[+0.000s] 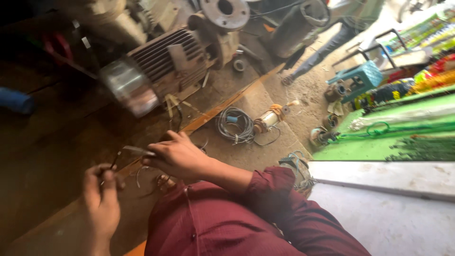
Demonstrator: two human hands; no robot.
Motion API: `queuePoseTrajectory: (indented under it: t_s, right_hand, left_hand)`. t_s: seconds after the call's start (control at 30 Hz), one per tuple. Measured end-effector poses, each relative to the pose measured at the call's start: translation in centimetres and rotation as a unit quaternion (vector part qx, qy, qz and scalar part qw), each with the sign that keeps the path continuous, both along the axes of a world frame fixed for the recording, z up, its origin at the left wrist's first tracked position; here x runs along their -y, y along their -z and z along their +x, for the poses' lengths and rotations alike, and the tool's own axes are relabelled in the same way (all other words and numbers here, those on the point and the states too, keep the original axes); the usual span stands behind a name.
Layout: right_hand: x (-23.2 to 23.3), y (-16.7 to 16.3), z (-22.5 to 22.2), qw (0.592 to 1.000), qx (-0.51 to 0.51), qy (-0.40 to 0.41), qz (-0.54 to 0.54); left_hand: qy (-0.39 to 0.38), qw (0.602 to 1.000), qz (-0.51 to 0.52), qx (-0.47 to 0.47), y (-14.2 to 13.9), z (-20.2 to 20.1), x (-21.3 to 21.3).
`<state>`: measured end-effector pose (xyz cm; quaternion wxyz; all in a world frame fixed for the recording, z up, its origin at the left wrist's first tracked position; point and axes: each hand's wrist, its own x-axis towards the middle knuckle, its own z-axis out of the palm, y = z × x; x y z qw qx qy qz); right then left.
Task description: The person works at a wooden bench repairing an electric motor pump, handling its lead wires and a small component. They strip and position wire ends by hand, use pliers to grip and adjust the wires, and fit the wired part onto the motor body.
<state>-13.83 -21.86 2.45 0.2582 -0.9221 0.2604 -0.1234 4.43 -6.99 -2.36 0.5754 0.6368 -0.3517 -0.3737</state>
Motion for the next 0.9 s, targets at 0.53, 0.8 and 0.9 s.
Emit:
queuePoseTrajectory:
  t_s: [0.53,0.8,0.9]
  right_hand:
    - [-3.6,-3.1,2.1,0.980,0.035,-0.012,0.194]
    - [-3.8,-4.0,2.5,0.998,0.004,-0.015,0.060]
    - [-3.7,-4.0,2.2,0.999,0.037,-0.019,0.029]
  left_hand:
    - [-0.018,0.991,-0.047,0.122,-7.1,-0.7,0.5]
    - [-0.015,0.991,-0.038,0.129,-6.8,-0.8,0.6]
    - [0.000,0.995,-0.027,0.097,-7.1,-1.0,0.7]
